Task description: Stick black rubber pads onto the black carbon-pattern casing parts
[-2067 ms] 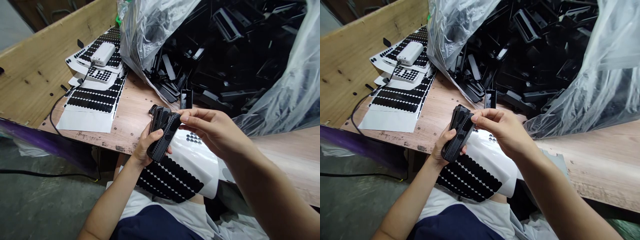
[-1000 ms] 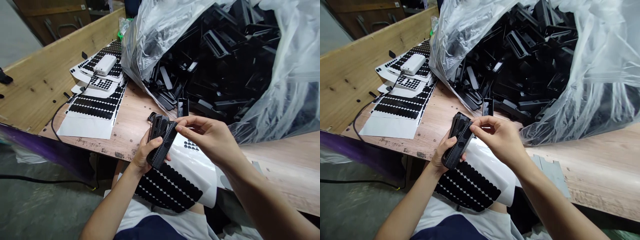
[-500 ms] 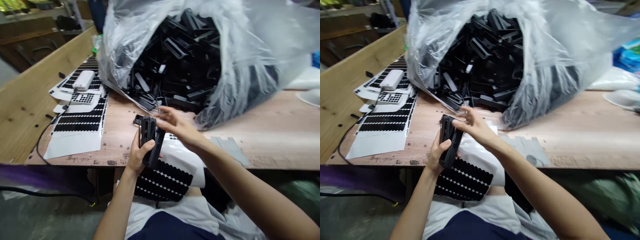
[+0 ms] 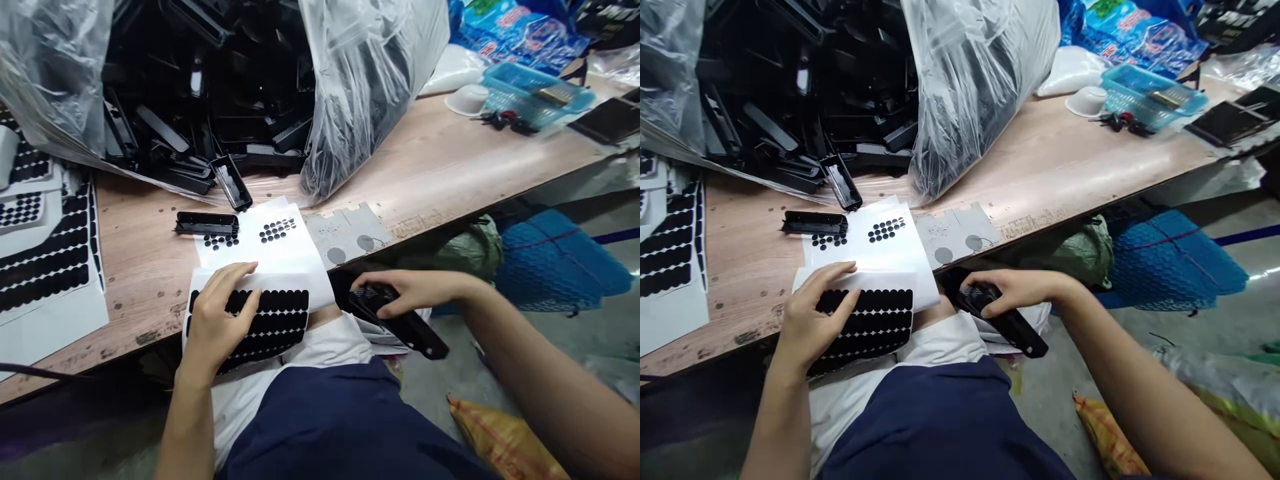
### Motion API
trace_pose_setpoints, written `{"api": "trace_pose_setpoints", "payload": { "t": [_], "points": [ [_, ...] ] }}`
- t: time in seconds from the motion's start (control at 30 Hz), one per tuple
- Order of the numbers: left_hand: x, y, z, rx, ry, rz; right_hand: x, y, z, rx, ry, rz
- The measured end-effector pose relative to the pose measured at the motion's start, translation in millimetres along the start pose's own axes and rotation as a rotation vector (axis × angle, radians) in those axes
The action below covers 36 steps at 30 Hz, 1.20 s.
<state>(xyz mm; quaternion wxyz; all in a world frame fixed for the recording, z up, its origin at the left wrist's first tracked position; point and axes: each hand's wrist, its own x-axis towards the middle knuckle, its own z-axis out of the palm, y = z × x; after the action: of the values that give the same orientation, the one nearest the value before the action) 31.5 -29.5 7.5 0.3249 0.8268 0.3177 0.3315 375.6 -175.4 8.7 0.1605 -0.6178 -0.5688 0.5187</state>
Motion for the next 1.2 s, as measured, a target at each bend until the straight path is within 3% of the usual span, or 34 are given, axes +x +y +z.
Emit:
{"api": "trace_pose_setpoints", "payload": {
  "t": [0.07,0.17,0.27,0.33,0.37,0.4,0.5,0.53,0.6,0.73,0.87,0.93,1.0,1.13,1.2],
  "points": [
    [-9.1,-4.5,-5.3,0.228,0.059,0.053,6.0,33.3,14.6,-0.127,0.225,0.054],
    [-29.3,-13.9,-15.4,0.476,0.188,-0.092,20.7,43.7,29.5,-0.154,0.304,0.05],
    [-51.4,-19.8,-24.7,0.552,0.24,-0.249,25.8,1.8,26.2,-0.097,0.131,-0.034],
    [-62.2,-19.1,-28.0,0.556,0.27,-0.273,27.8,-39.3,23.7,0.02,-0.19,-0.115],
    [-65.6,-17.2,-28.8,0.545,0.287,-0.274,30.5,-58.3,25.6,0.079,-0.238,-0.171],
    [-67.6,-14.2,-29.3,0.523,0.311,-0.275,35.0,-74.6,30.7,0.092,-0.175,-0.246],
    [-67.6,-0.3,-32.1,0.375,0.366,-0.311,56.5,-102.5,61.0,-0.122,0.231,-0.527],
    [-66.5,5.4,-34.2,0.296,0.378,-0.339,64.4,-105.9,72.8,-0.213,0.288,-0.611],
    [-64.1,16.0,-40.0,0.126,0.414,-0.404,77.5,-108.6,91.8,-0.307,0.262,-0.716],
    [-61.3,26.4,-56.6,-0.133,0.461,-0.5,90.3,-115.9,94.3,-0.128,0.138,-0.612],
    [-57.0,24.5,-71.2,-0.503,0.192,-0.532,96.7,-130.0,66.3,0.01,-0.011,-0.481],
    [-52.2,23.2,-72.1,-0.582,0.142,-0.548,98.5,-135.3,54.5,0.061,-0.093,-0.475],
    [-46.6,22.0,-67.5,-0.585,0.217,-0.576,98.2,-137.9,48.2,0.042,-0.101,-0.48],
    [-40.4,18.8,-53.5,-0.541,0.442,-0.659,94.3,-135.9,48.0,-0.122,0.021,-0.504],
    [-41.4,16.9,-50.8,-0.475,0.458,-0.683,93.7,-133.0,49.0,-0.121,0.038,-0.495]
  ]
}}
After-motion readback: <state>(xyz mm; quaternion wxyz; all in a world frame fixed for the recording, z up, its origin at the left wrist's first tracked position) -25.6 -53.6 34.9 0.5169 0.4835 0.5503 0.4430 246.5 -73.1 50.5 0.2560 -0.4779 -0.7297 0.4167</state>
